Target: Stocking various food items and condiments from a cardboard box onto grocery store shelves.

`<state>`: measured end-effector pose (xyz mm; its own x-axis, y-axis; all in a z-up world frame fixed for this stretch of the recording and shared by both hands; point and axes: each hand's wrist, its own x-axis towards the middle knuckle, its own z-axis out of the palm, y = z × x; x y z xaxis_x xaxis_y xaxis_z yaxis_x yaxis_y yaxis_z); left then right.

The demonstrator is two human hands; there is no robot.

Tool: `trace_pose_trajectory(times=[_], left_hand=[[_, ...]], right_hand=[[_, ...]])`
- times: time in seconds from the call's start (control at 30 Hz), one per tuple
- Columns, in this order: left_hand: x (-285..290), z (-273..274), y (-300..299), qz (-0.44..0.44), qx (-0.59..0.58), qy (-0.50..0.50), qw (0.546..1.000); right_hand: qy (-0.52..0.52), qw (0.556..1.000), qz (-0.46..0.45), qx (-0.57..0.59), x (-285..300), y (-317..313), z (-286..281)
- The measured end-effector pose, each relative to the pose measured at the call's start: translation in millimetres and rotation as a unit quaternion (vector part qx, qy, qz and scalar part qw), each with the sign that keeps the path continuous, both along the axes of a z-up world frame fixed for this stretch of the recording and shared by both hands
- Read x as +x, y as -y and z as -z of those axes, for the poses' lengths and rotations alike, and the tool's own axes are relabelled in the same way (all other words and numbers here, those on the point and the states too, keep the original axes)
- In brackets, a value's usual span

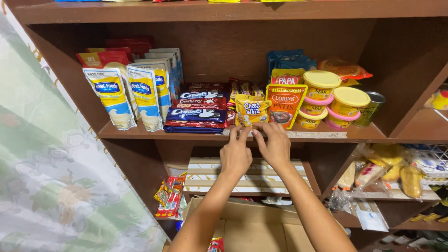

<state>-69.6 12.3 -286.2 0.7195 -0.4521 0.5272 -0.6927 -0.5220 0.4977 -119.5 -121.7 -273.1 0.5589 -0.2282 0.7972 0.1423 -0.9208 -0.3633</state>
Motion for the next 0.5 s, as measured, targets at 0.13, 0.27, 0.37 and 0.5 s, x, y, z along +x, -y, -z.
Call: trace_pose_trajectory(times=[0.13, 0.27, 0.37, 0.5], left_hand=[[-0.6, 4.0, -1.5, 0.002, -0.027, 0.008, 1.000], [-1.2, 2.2, -0.8, 0.006, -0.044, 0.019, 0.999], [-2.1, 0.4, 0.2, 0.012, -0.049, 0.037, 0.998], [-1.6, -1.0, 1.7, 0.015, -0.062, 0.041, 0.997]], right_hand=[[0.022, 1.000, -0.010, 0.000, -1.2, 2.3, 3.7], [0.037, 0.999, -0.017, 0.020, -1.9, 1.2, 2.4], [0.032, 0.999, -0.011, 0.013, -1.3, 1.1, 2.1], [0.044, 0.999, -0.012, -0.001, -0.2, 0.9, -0.3]])
